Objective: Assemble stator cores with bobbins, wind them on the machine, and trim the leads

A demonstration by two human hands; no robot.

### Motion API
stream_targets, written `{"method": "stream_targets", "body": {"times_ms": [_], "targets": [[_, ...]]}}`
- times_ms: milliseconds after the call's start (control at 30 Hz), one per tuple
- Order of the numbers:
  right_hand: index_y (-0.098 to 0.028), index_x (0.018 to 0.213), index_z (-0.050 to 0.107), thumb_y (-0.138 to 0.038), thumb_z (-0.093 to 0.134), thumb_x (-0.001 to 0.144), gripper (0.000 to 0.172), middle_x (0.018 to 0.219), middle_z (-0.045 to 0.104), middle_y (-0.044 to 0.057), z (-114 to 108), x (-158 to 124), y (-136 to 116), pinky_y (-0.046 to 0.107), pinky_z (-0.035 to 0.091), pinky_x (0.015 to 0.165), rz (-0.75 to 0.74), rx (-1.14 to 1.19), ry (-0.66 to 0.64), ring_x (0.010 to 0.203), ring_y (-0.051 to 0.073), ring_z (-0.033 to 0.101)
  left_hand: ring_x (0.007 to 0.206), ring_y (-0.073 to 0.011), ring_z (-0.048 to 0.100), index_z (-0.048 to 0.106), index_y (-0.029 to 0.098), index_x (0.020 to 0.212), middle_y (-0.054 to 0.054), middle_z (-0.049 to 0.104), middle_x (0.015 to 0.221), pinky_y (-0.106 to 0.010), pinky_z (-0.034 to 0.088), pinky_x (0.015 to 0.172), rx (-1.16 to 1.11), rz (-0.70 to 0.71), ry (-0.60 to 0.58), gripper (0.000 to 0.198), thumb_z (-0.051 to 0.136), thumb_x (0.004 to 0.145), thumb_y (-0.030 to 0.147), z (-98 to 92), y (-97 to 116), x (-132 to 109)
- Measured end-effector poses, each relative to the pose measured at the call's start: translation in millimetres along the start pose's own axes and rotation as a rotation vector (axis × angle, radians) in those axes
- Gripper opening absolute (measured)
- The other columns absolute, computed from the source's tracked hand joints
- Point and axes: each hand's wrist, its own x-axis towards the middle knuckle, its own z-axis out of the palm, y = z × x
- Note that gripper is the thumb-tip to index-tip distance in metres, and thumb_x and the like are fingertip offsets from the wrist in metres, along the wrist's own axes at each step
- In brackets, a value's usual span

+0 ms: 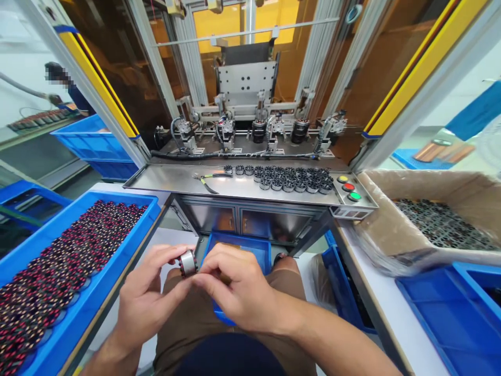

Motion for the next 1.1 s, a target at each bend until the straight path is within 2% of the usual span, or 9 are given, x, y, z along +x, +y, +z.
{"method": "stream_targets", "body": {"times_ms": [167,267,467,600,733,867,933,1000,1100], "targets": [[-0.017,0.076,0.061,-0.021,0.062,0.093,0.017,0.071,0.063,0.002,-7.5,10.4,-5.0,0.024,0.045,0.061,0.088,0.047,-0.067,0.065,0.012,0.056,0.1,-0.0208,0.071,0.07,0.029,0.116,-0.006,0.073,0.117,-0.03,0.056,0.089,-0.425,-0.303,-0.033,0.041,0.076,0.079,0.013,3.3,1.2,-3.1],[-0.017,0.076,0.061,-0.022,0.062,0.093,0.018,0.072,0.064,0.002,-6.1,11.8,-4.1,0.024,0.045,0.063,0.114,0.08,-0.09,0.066,0.012,0.057,0.097,-0.0204,0.073,0.071,0.027,0.112,-0.007,0.073,0.116,-0.028,0.059,0.085,-0.557,-0.281,-0.022,0.039,0.078,0.077,0.012,5.1,1.0,-2.2],[-0.017,0.077,0.061,-0.03,0.061,0.094,0.021,0.074,0.061,0.001,-24.1,13.2,0.6,0.025,0.043,0.062,0.261,0.057,-0.13,0.067,0.012,0.054,0.11,-0.0242,0.068,0.069,0.027,0.115,-0.008,0.072,0.117,-0.031,0.058,0.091,-0.141,-0.01,0.025,0.047,0.077,0.074,0.007,-9.4,-1.0,-6.9],[-0.017,0.086,0.064,-0.037,0.068,0.088,0.021,0.085,0.064,0.005,-27.7,25.8,-8.9,0.028,0.046,0.07,0.163,0.024,-0.228,0.077,0.016,0.058,0.107,-0.0248,0.07,0.065,0.027,0.123,-0.008,0.074,0.115,-0.033,0.057,0.095,0.098,0.155,0.007,0.059,0.077,0.071,0.003,-17.4,0.9,-10.1],[-0.017,0.078,0.06,-0.021,0.066,0.09,0.014,0.081,0.065,0.003,-12.4,37.9,-19.2,0.025,0.046,0.069,0.187,-0.033,-0.475,0.075,0.013,0.059,0.108,-0.0236,0.071,0.059,0.027,0.131,-0.007,0.074,0.117,-0.031,0.055,0.098,0.15,0.19,-0.013,0.067,0.076,0.072,0.003,-23.4,1.9,-13.6],[-0.016,0.083,0.062,-0.019,0.058,0.096,0.013,0.082,0.064,0.004,-10.5,49.6,-19.0,0.025,0.047,0.07,0.025,-0.095,-0.557,0.077,0.013,0.058,0.11,-0.0229,0.07,0.062,0.029,0.127,-0.007,0.072,0.122,-0.032,0.056,0.097,0.087,0.15,-0.143,0.059,0.075,0.075,0.005,-40.0,0.7,-22.5],[-0.016,0.083,0.064,-0.021,0.059,0.096,0.015,0.081,0.065,0.004,-14.6,63.7,-9.2,0.024,0.048,0.071,-0.05,-0.109,-0.65,0.077,0.013,0.059,0.108,-0.022,0.07,0.066,0.03,0.12,-0.007,0.072,0.12,-0.031,0.057,0.095,0.017,0.106,-0.157,0.052,0.075,0.075,0.006,-49.3,-1.9,-29.5],[-0.016,0.082,0.065,-0.026,0.061,0.095,0.016,0.081,0.067,0.003,-17.6,87.5,11.0,0.023,0.049,0.072,-0.044,-0.219,-0.711,0.076,0.012,0.062,0.107,-0.022,0.07,0.068,0.03,0.116,-0.007,0.073,0.117,-0.031,0.057,0.094,-0.095,0.033,-0.08,0.047,0.076,0.076,0.008,-56.2,-7.1,-37.0],[-0.019,0.094,0.068,-0.032,0.064,0.093,0.013,0.096,0.072,0.003,-15.9,134.7,60.5,0.024,0.051,0.085,0.072,-0.726,-0.521,0.09,0.015,0.067,0.111,-0.0222,0.069,0.071,0.029,0.112,-0.007,0.073,0.115,-0.029,0.058,0.093,-0.274,-0.105,0.139,0.037,0.075,0.079,0.011,-60.5,-18.0,-44.5]]}}
